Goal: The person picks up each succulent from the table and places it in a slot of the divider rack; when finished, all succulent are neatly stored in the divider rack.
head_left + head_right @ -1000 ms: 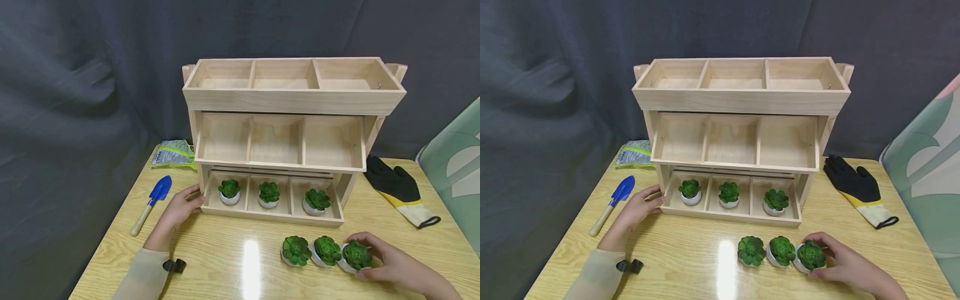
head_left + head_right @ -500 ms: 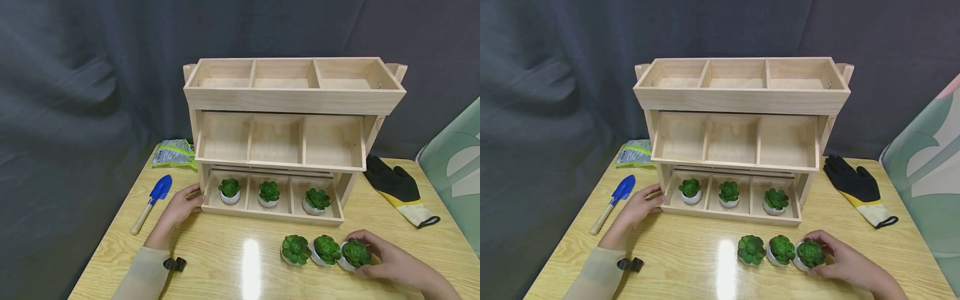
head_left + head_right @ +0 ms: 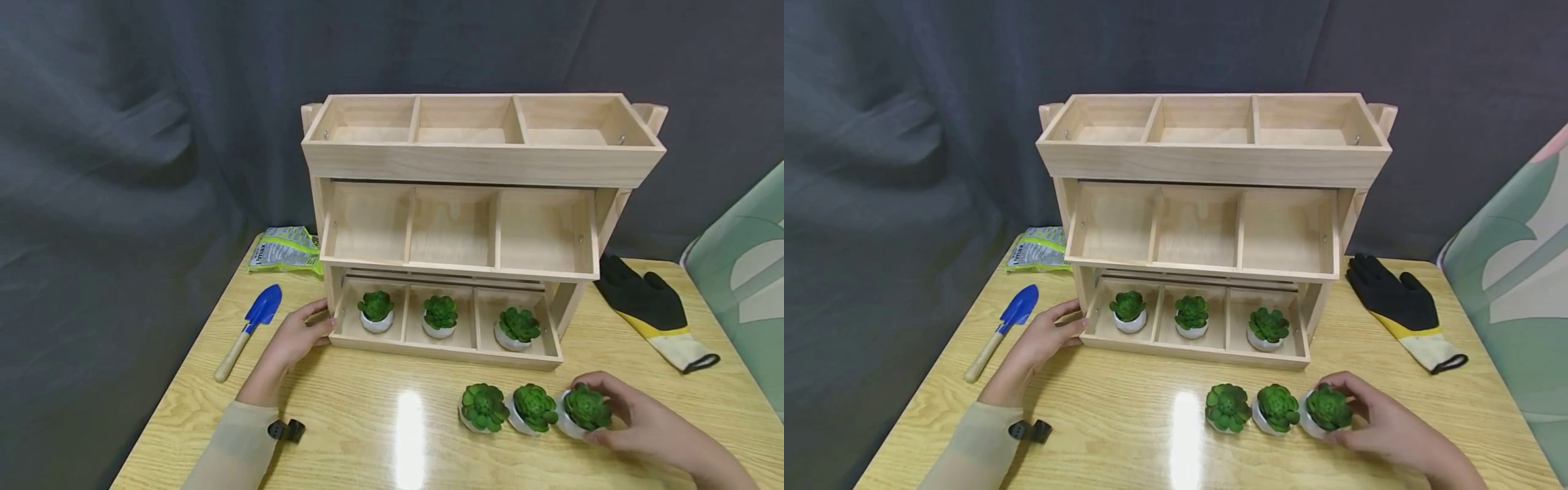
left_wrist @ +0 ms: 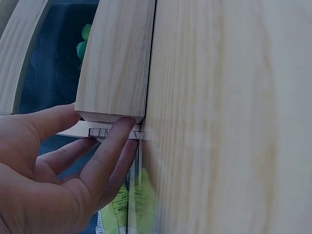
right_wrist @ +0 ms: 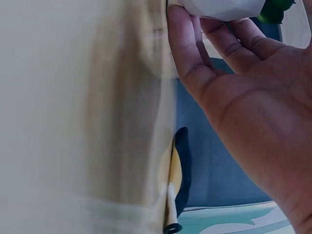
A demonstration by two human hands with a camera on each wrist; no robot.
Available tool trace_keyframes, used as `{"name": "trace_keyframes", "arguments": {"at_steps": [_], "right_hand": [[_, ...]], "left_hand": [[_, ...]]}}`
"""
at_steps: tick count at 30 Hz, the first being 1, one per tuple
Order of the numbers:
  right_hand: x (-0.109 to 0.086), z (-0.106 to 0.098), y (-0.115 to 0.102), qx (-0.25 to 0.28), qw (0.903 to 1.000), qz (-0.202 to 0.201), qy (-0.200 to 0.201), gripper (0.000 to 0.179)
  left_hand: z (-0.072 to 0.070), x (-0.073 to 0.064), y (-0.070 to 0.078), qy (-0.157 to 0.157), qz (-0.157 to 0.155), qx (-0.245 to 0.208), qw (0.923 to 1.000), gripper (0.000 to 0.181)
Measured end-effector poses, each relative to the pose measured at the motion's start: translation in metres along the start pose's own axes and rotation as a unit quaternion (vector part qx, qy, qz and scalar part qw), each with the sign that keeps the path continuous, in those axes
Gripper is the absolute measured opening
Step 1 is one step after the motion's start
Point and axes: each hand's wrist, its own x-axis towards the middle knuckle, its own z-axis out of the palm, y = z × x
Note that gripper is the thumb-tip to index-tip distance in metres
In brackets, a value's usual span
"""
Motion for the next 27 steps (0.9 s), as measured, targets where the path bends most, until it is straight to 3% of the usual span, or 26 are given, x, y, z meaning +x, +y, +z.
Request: {"name": "trace_keyframes", "arguments": {"at_steps": [6,14,20,27], "right_hand": [[0.001,-0.006,-0.008,-0.007,0.9992,-0.033,0.024,0.064],[0.014,-0.01,-0.033,-0.018,0.9923,-0.111,0.051,0.072],[0.028,-0.013,-0.055,0.024,0.9911,-0.126,0.037,0.069],[0.048,-0.022,-0.077,0.023,0.991,-0.128,0.032,0.07]], "left_hand": [[0.0,0.0,0.0,0.0,-0.001,0.002,1.0,0.061],[-0.001,0.001,0.0,0.001,-0.001,0.008,1.0,0.062],[-0.001,0.001,0.0,0.002,-0.002,0.006,1.0,0.062],[0.0,0.002,-0.001,0.002,-0.004,0.006,1.0,0.062]]}}
